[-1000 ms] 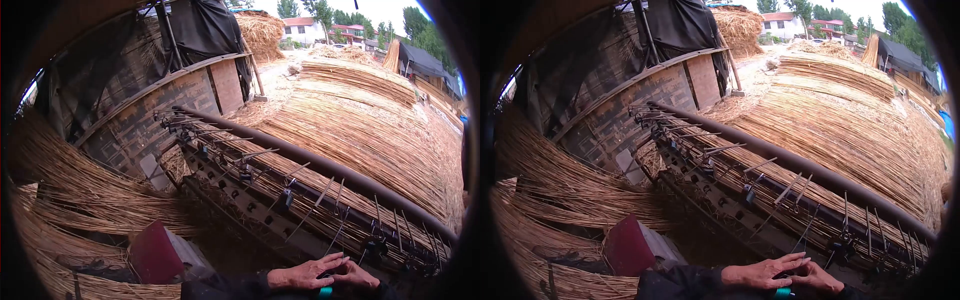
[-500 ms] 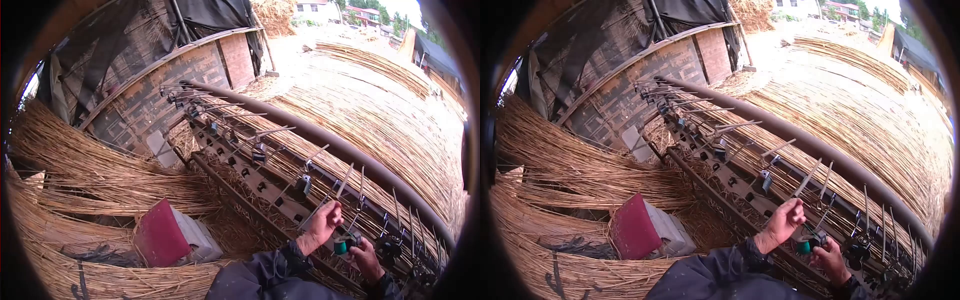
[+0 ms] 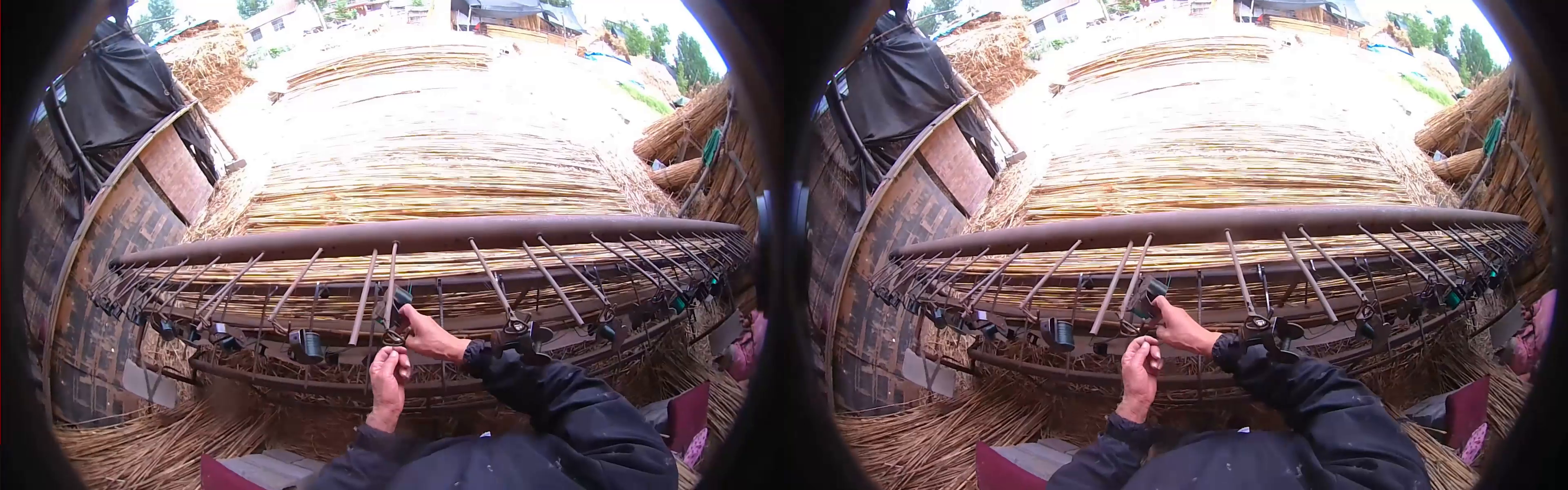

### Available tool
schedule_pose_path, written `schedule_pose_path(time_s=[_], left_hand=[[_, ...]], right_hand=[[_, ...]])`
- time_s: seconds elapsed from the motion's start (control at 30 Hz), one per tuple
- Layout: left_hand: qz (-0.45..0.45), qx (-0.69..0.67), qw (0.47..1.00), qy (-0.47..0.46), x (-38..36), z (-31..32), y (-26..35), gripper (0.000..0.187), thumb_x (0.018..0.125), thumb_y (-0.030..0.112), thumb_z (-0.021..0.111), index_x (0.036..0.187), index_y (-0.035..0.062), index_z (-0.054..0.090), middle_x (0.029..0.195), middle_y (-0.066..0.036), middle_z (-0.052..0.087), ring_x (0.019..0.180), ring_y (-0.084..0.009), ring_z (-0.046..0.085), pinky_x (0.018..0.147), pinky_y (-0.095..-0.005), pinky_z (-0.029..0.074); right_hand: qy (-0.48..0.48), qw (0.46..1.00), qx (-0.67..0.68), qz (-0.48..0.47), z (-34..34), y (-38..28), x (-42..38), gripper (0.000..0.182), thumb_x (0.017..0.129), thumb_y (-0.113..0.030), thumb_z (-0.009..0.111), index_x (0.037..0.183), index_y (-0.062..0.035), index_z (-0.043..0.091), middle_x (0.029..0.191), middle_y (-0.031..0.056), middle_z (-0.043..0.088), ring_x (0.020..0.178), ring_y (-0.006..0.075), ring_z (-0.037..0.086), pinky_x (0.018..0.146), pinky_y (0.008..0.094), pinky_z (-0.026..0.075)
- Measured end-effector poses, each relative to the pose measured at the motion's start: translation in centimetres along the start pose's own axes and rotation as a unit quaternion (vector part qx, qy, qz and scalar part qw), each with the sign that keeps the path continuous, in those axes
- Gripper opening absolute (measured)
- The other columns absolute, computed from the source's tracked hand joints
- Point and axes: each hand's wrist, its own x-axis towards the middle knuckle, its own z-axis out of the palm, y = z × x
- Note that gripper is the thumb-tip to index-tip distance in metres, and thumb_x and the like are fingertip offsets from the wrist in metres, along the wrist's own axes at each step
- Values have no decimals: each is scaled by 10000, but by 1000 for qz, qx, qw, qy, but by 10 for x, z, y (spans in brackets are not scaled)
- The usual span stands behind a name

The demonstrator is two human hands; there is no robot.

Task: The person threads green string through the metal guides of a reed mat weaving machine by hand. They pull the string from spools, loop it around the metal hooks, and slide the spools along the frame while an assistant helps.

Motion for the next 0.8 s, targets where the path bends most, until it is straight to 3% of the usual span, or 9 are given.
schedule_pose_path(time_s=[0.2, 0.33, 0.4, 0.43, 0.47, 0.5, 0.57, 0.67, 0.8], left_hand=[[13, 210, 973, -99, 18, 31, 12, 126, 946, 69, 495, 959, 27, 613, 769, -18, 594, 648, -56, 516, 587, -188, 418], [105, 317, 933, -134, 29, 34, 6, 95, 891, 15, 568, 923, 15, 657, 788, 14, 588, 712, -53, 527, 676, -185, 438], [206, 428, 872, -120, 36, 30, 2, 78, 868, 1, 582, 884, 9, 658, 775, 30, 554, 673, -37, 493, 622, -186, 404], [158, 452, 875, -70, 38, 32, 3, 74, 820, -7, 607, 850, 32, 663, 735, -18, 540, 643, -73, 483, 604, -234, 406], [185, 475, 860, -30, 47, 31, -2, 42, 846, 10, 609, 856, 15, 649, 622, 72, 423, 569, -26, 399, 523, -210, 345], [189, 477, 858, 13, 54, 27, -4, 45, 846, 19, 619, 886, 16, 638, 603, 75, 409, 564, -27, 391, 522, -213, 343], [230, 494, 833, 92, 70, 32, 0, 151, 855, 54, 643, 987, 9, 586, 575, 67, 401, 541, -41, 376, 513, -235, 342], [257, 481, 829, 121, 85, 33, 2, 298, 884, 154, 653, 1108, 7, 521, 780, -23, 516, 715, -112, 497, 690, -278, 441], [287, 536, 783, 131, 111, -1, -14, 385, 922, 268, 611, 1174, 2, 492, 920, -63, 546, 867, -138, 521, 814, -294, 436]], right_hand=[[13, 969, -216, -121, -10, 10, -2, 273, 834, -145, 558, 1065, -53, 443, 950, 185, 535, 850, 420, 594, 694, 455, 493], [168, 969, -166, -70, -16, 21, 16, 265, 831, -169, 600, 1044, -44, 505, 989, 189, 504, 858, 434, 563, 732, 478, 482], [215, 971, -106, 2, -24, 30, 24, 286, 824, -165, 602, 1036, 13, 531, 965, 241, 570, 917, 439, 570, 783, 462, 479], [226, 971, -60, 47, -26, 34, 28, 299, 830, -169, 592, 1050, 27, 537, 980, 266, 587, 952, 436, 576, 813, 451, 475], [237, 967, -13, 91, -25, 44, 34, 314, 837, -172, 581, 1065, 40, 543, 995, 291, 603, 986, 433, 582, 843, 441, 471], [268, 961, -26, 65, -20, 53, 38, 295, 859, -136, 522, 1097, 37, 518, 880, 261, 617, 803, 397, 603, 730, 410, 476], [257, 962, -23, 93, -19, 58, 43, 302, 858, -129, 514, 1111, 36, 514, 870, 258, 615, 797, 383, 607, 727, 409, 478], [237, 962, -15, 136, -19, 72, 49, 314, 858, -80, 469, 1153, 21, 502, 855, 262, 607, 771, 353, 615, 720, 407, 481], [69, 994, -79, 28, -37, 63, 45, 310, 842, -6, 449, 1146, 4, 511, 890, 229, 624, 821, 309, 631, 748, 374, 486]])
